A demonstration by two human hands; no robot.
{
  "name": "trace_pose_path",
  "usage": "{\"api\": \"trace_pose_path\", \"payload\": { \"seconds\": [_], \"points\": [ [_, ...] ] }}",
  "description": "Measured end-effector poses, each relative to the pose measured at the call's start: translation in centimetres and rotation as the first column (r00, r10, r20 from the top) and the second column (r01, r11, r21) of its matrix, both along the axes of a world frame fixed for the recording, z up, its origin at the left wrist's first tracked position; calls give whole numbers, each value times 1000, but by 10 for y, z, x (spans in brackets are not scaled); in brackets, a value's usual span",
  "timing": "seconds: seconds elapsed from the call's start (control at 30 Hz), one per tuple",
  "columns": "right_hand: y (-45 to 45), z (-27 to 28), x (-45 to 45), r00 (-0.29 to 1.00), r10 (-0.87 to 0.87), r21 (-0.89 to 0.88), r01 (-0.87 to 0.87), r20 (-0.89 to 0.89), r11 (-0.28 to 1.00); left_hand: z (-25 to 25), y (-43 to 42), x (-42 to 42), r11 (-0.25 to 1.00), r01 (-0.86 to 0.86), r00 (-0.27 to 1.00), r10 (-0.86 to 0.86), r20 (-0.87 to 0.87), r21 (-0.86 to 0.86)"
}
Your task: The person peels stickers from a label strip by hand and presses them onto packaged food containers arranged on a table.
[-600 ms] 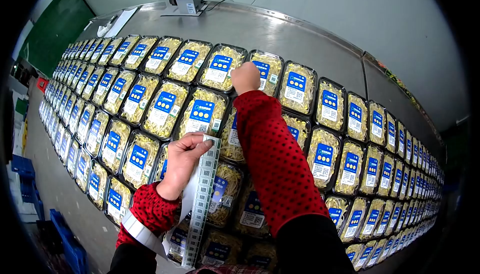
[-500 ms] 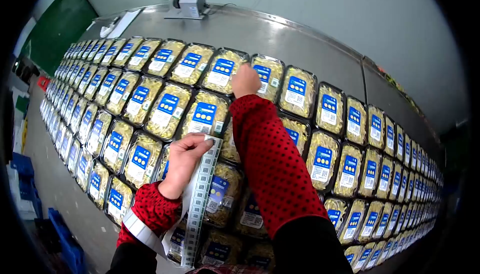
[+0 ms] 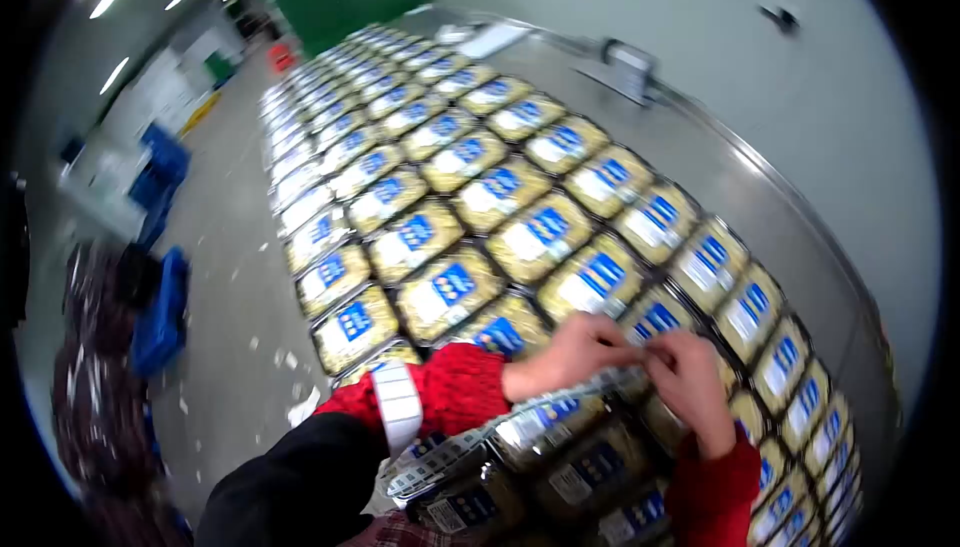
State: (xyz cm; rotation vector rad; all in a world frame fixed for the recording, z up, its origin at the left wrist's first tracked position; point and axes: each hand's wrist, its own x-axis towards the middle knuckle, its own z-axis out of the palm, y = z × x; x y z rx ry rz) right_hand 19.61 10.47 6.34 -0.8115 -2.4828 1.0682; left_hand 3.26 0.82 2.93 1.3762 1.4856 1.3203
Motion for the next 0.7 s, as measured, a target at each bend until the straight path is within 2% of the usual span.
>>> {"api": "trace_pose_path", "payload": {
  "seconds": [0.03, 0.07, 0.1, 0.13, 0.17, 0.2, 0.23, 0.3, 0.33, 0.37, 0.43, 0.47, 0.5, 0.57, 0.6, 0.63, 0.7],
  "points": [
    [-3, 0, 17, 1000, 22, 174, -20, -12, 985, -12, 0, 5, 999, 39, 997, -37, 63, -29],
    [-11, 15, 27, 992, -74, -22, 77, 102, 997, -5, -3, 13, 995, 45, 998, -48, -28, -87],
    [-2, -14, 48, 994, -111, 13, 111, 3, 994, 7, -4, 21, 963, 104, 988, -129, -90, -247],
    [5, -11, 67, 984, -174, 99, 171, 25, 980, 10, -7, 35, 972, 114, 988, -132, -78, -203],
    [21, -24, 90, 939, -337, -54, 333, -73, 941, 2, -7, 50, 960, 135, 990, -141, -7, -243],
    [43, -33, 111, 829, -548, -257, 509, -110, 821, -5, -10, 60, 954, 138, 990, -129, 52, -267],
    [66, -41, 134, 698, -707, -387, 625, -111, 678, -10, -12, 73, 949, 186, 982, -174, 68, -254],
    [98, -63, 169, 573, -819, -428, 729, -45, 534, -12, -20, 88, 952, 206, 961, -154, 228, -225],
    [116, -77, 175, 564, -824, -306, 776, -53, 551, -13, -19, 93, 931, 218, 945, -126, 302, -294],
    [127, -84, 183, 555, -830, -184, 811, -56, 555, -12, -18, 101, 931, 221, 945, -130, 300, -292],
    [137, -81, 175, 525, -847, -185, 827, -85, 531, -11, -15, 110, 970, 213, 965, -190, 182, -119],
    [144, -78, 169, 585, -809, -160, 795, -49, 585, -9, -14, 113, 963, 220, 954, -179, 241, -153],
    [149, -80, 163, 586, -809, -162, 794, -49, 586, -5, -13, 118, 963, 218, 954, -178, 239, -155],
    [163, -97, 147, 585, -809, -29, 809, -53, 587, -2, -10, 122, 980, 132, 954, -85, 288, -150],
    [167, -98, 140, 601, -799, 138, 790, 22, 598, -5, -8, 123, 979, 121, 952, -68, 298, -162],
    [167, -100, 137, 605, -796, 133, 788, 20, 601, -6, -7, 123, 980, 116, 954, -64, 294, -164],
    [162, -103, 133, 510, -857, 378, 780, 78, 498, -8, -7, 124, 977, 104, 947, -41, 317, -184]
  ]
}}
